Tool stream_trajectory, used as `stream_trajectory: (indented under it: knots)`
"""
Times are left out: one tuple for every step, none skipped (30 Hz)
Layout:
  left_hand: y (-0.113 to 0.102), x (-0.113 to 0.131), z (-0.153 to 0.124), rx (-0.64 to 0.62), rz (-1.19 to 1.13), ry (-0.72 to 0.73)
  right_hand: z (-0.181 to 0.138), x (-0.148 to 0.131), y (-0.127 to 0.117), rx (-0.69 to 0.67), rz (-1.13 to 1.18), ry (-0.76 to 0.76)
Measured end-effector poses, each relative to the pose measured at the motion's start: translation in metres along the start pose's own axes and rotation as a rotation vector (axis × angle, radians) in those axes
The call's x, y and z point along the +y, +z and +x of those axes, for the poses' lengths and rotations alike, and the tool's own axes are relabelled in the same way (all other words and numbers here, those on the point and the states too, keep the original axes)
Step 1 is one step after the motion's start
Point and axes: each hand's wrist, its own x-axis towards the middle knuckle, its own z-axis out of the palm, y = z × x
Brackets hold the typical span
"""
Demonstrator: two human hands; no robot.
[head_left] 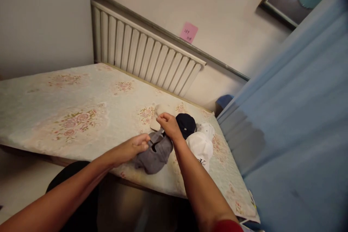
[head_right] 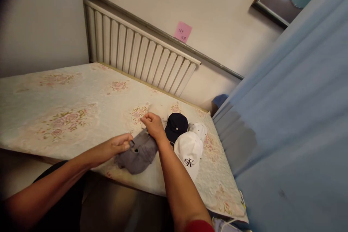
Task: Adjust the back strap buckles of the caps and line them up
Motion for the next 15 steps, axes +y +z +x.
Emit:
stream_trajectory:
  knots:
    - [-0.011, 0.008, 0.000, 0.042, 0.007, 0.023, 0.015, -0.009, 0.007, -0.003, 0.003, -0.033]
    - [-0.022, 0.018, -0.001, 0.090, 0.033, 0.047, 0.030, -0.018, 0.014, -0.002, 0.008, -0.065]
    - [-0.033, 0.030, -0.002, 0.132, 0.061, 0.074, 0.045, -0.028, 0.020, -0.002, 0.019, -0.098]
    - [-0.043, 0.042, -0.003, 0.172, 0.087, 0.100, 0.059, -0.038, 0.026, 0.003, 0.029, -0.135]
    - [-0.051, 0.055, -0.006, 0.211, 0.107, 0.127, 0.071, -0.049, 0.030, 0.022, 0.040, -0.177]
    - [-0.058, 0.067, -0.009, 0.255, 0.117, 0.151, 0.081, -0.059, 0.033, 0.048, 0.058, -0.223]
    - [-0.062, 0.077, -0.012, 0.296, 0.128, 0.169, 0.088, -0.068, 0.034, 0.074, 0.076, -0.268]
    - [-0.064, 0.084, -0.014, 0.334, 0.137, 0.180, 0.093, -0.075, 0.035, 0.084, 0.096, -0.303]
    - [-0.064, 0.088, -0.016, 0.342, 0.145, 0.175, 0.097, -0.080, 0.035, 0.078, 0.111, -0.330]
    - [-0.062, 0.088, -0.016, 0.346, 0.144, 0.174, 0.098, -0.082, 0.034, 0.069, 0.122, -0.347]
    - [-0.058, 0.083, -0.014, 0.339, 0.143, 0.169, 0.097, -0.079, 0.034, 0.058, 0.126, -0.353]
    - [-0.054, 0.074, -0.011, 0.331, 0.153, 0.169, 0.095, -0.073, 0.035, 0.058, 0.125, -0.350]
    - [-0.049, 0.060, -0.005, 0.328, 0.177, 0.159, 0.092, -0.063, 0.036, 0.061, 0.111, -0.336]
    - [-0.043, 0.044, 0.001, 0.328, 0.204, 0.142, 0.089, -0.050, 0.038, 0.072, 0.092, -0.320]
    - [-0.037, 0.025, 0.009, 0.338, 0.224, 0.126, 0.085, -0.034, 0.041, 0.081, 0.072, -0.294]
